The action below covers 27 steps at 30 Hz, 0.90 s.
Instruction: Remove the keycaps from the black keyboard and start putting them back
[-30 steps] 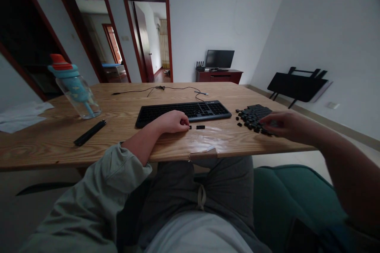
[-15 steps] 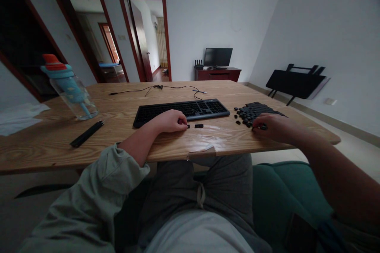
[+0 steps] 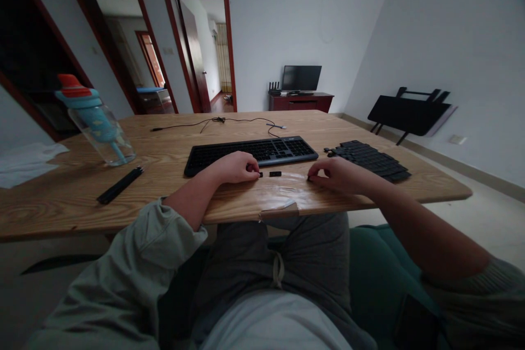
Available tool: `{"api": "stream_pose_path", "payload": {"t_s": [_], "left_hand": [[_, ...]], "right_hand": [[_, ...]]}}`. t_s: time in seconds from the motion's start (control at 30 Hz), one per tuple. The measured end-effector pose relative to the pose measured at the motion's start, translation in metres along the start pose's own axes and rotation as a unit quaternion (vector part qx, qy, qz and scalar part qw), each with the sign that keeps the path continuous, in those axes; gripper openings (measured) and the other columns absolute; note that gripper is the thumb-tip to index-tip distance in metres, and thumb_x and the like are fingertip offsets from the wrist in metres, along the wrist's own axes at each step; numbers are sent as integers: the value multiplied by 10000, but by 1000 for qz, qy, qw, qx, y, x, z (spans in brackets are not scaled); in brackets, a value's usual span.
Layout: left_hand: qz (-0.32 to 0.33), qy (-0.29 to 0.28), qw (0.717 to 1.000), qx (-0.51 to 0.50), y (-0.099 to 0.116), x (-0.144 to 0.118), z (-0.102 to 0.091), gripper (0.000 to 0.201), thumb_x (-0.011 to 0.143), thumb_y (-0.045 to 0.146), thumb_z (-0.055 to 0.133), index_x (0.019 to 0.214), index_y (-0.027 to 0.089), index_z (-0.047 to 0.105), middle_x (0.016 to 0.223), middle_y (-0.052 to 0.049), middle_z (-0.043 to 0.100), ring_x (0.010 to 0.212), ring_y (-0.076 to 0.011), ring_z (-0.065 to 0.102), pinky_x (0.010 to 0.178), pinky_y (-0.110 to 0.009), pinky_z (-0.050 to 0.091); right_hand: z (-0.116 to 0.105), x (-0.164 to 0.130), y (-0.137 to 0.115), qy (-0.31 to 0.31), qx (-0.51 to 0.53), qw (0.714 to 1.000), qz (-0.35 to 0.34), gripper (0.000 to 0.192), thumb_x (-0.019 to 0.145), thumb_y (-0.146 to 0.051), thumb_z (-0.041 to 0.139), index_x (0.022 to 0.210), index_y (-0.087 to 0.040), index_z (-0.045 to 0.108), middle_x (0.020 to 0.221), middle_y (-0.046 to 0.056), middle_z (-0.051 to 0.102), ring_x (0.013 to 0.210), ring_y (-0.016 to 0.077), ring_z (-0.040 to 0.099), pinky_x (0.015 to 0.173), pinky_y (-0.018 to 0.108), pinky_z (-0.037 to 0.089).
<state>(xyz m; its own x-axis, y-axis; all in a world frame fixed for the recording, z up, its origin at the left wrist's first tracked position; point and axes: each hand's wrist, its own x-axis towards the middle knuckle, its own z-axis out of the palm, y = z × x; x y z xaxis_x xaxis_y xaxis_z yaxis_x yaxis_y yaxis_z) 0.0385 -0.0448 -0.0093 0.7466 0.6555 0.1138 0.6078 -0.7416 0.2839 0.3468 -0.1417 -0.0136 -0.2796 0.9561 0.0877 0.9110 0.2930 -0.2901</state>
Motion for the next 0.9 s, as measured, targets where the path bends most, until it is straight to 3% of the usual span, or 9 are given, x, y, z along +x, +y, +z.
{"api": "stream_pose_path", "payload": {"t_s": [0.27, 0.43, 0.53, 0.67, 0.77, 0.9], "left_hand": [[-5, -6, 1000, -1, 5, -1, -2, 246, 813, 326, 636, 925, 167, 786, 872, -52, 745, 759, -166, 635, 671, -251, 434], [0, -6, 1000, 8, 5, -2, -3, 253, 808, 333, 638, 929, 171, 790, 878, -49, 744, 765, -166, 633, 675, -249, 433], [6, -4, 1000, 8, 1, 0, -1, 264, 806, 338, 633, 935, 174, 793, 870, -47, 740, 762, -166, 632, 672, -251, 433], [8, -2, 1000, 2, -2, 1, 1, 259, 803, 336, 629, 927, 179, 793, 858, -45, 739, 750, -166, 630, 662, -254, 428], [0, -2, 1000, -2, -1, 1, 1, 247, 799, 326, 632, 918, 176, 789, 842, -42, 736, 732, -163, 627, 640, -255, 418], [8, -2, 1000, 3, 0, 0, 0, 246, 803, 326, 632, 917, 172, 787, 845, -43, 733, 743, -162, 629, 643, -253, 415]], "right_hand": [[4, 30, -21, -9, -8, 1000, -29, 246, 888, -333, 574, 983, -240, 782, 981, 42, 770, 804, 187, 663, 765, 306, 491], [7, 38, -20, 1, 5, 999, -40, 234, 865, -362, 613, 977, -243, 781, 1008, 46, 773, 838, 200, 676, 779, 312, 505], [-4, 31, -7, 35, -2, 999, -37, 289, 876, -370, 585, 1055, -232, 765, 1031, 57, 768, 842, 199, 674, 758, 302, 508], [-32, 13, 21, 77, -40, 996, 19, 301, 869, -353, 579, 1077, -236, 763, 972, 56, 768, 758, 180, 665, 693, 288, 498], [-47, -4, 41, 63, -63, 996, 23, 285, 864, -371, 587, 1023, -231, 777, 970, 70, 768, 758, 193, 665, 705, 315, 506], [-46, -18, 60, 21, -78, 996, 29, 305, 891, -417, 564, 1007, -249, 791, 966, 83, 768, 758, 204, 667, 672, 321, 495]]}}
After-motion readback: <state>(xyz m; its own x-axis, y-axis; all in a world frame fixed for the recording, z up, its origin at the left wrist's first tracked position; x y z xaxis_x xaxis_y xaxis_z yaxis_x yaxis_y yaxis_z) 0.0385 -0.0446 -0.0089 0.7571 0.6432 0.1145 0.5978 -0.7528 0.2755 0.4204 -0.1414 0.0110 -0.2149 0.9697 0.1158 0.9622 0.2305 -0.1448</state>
